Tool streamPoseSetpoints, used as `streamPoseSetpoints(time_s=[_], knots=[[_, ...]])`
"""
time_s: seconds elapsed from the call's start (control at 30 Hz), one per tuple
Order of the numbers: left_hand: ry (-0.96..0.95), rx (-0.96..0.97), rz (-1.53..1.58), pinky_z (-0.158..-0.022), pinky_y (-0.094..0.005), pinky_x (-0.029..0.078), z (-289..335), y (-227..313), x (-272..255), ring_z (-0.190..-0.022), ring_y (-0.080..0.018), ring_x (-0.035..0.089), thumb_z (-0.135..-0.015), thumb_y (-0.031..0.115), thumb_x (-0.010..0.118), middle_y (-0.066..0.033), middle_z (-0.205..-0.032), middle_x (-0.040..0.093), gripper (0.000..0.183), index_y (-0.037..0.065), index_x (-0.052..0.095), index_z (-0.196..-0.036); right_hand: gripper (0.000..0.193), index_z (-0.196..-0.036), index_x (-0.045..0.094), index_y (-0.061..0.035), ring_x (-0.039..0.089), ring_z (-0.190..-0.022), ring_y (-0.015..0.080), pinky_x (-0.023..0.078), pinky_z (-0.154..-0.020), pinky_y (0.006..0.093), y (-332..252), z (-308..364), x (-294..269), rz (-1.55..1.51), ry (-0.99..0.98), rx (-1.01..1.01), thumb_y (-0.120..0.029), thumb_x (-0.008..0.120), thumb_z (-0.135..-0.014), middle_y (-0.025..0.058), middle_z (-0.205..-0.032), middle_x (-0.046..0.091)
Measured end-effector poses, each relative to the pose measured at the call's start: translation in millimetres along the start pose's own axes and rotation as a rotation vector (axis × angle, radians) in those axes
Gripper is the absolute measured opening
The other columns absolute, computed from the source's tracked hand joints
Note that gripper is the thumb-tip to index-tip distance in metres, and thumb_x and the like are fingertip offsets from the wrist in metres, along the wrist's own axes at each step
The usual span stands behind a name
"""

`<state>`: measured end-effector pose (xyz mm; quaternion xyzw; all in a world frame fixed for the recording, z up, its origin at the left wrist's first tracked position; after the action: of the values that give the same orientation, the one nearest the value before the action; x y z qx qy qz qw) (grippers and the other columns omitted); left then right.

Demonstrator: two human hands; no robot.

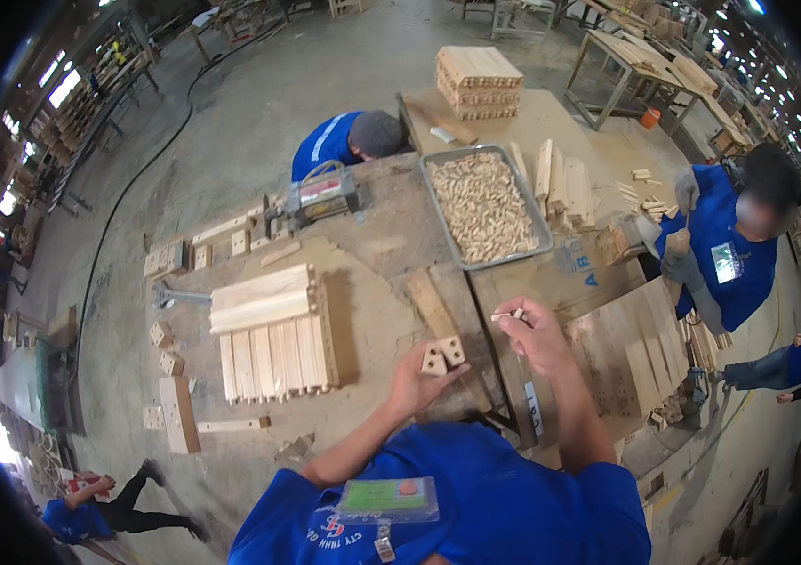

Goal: The person inserts small wooden dowels into pre-drilled holes on rectangular wooden blocks. They repeatedly pick up blocks, insert dowels, and place the assembled pieces into a metal tray. The person also uses a wooden mallet to tap the dowels into place.

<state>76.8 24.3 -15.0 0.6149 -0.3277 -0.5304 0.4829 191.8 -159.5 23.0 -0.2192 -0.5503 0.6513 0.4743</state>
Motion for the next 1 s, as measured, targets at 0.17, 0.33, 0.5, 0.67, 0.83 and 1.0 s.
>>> streamPoseSetpoints(time_s=[0.17,0.33,0.5,0.67,0.83,1.0], knots=[[-0.027,0.079,-0.018,-0.086,-0.0378,0.059,4.6,20.5,-4.6,-0.096,-0.0268,0.074,-0.083,0.024,0.090,-0.0099,-0.107,0.076,0.045,0.009,0.071,-0.121,0.014,-0.113,0.071,-0.0036,0.053,-0.076,0.0017,0.043,-0.067,0.0232,-51.6,52.9,55.4,0.589,-0.122,-0.203,-0.008,0.068,-0.100,-0.0051,-0.086,0.065],[-0.056,0.187,0.088,-0.085,-0.0356,0.059,11.9,27.3,1.6,-0.094,-0.0231,0.073,-0.084,0.020,0.091,-0.0089,-0.106,0.074,0.045,0.008,0.069,-0.121,0.013,-0.109,0.068,-0.0024,0.063,-0.073,0.0224,0.050,-0.069,0.0358,-73.3,63.5,96.7,0.898,-0.135,-0.382,-0.009,0.070,-0.098,0.0109,-0.086,0.068],[-0.093,0.212,0.072,-0.087,-0.0371,0.058,16.6,33.6,1.1,-0.098,-0.0259,0.073,-0.082,0.016,0.091,-0.0102,-0.108,0.073,0.046,0.008,0.069,-0.121,0.011,-0.107,0.063,-0.0019,0.066,-0.083,0.0404,0.053,-0.074,0.0473,-70.8,62.8,115.4,1.148,-0.236,-0.506,-0.005,0.067,-0.097,0.0199,-0.093,0.067],[-0.102,0.202,0.075,-0.089,-0.0384,0.058,20.3,32.4,0.1,-0.100,-0.0274,0.072,-0.080,0.016,0.091,-0.0111,-0.110,0.073,0.048,0.008,0.070,-0.122,0.020,-0.107,0.062,-0.0019,0.067,-0.091,0.0400,0.055,-0.078,0.0489,-64.8,69.4,139.9,1.500,-0.365,-0.629,0.000,0.066,-0.087,0.0172,-0.096,0.066],[-0.142,0.217,0.033,-0.091,-0.0429,0.058,21.6,23.5,6.2,-0.103,-0.0355,0.074,-0.083,0.027,0.088,-0.0148,-0.113,0.076,0.047,0.011,0.071,-0.124,0.026,-0.112,0.067,-0.0022,0.070,-0.096,0.0378,0.058,-0.081,0.0485,-54.9,74.5,145.7,1.571,-0.384,-0.635,-0.005,0.064,-0.086,0.0166,-0.100,0.070],[-0.108,0.281,0.121,-0.088,-0.0383,0.058,21.5,20.3,9.0,-0.095,-0.0261,0.073,-0.083,0.018,0.089,-0.0134,-0.108,0.076,0.044,0.006,0.070,-0.121,0.025,-0.112,0.066,-0.0034,0.070,-0.100,0.0386,0.058,-0.082,0.0476,-39.2,61.6,139.7,1.541,-0.364,-0.583,-0.013,0.065,-0.089,0.0182,-0.105,0.070]])
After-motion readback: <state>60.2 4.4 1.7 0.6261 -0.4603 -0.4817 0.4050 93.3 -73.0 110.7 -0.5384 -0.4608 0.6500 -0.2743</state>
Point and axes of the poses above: each hand's wrist, its own z-axis away from the middle knuckle, its own x-axis out of the palm, y = z × x, the point moved 10 cm from there along -z, towards the middle knuckle
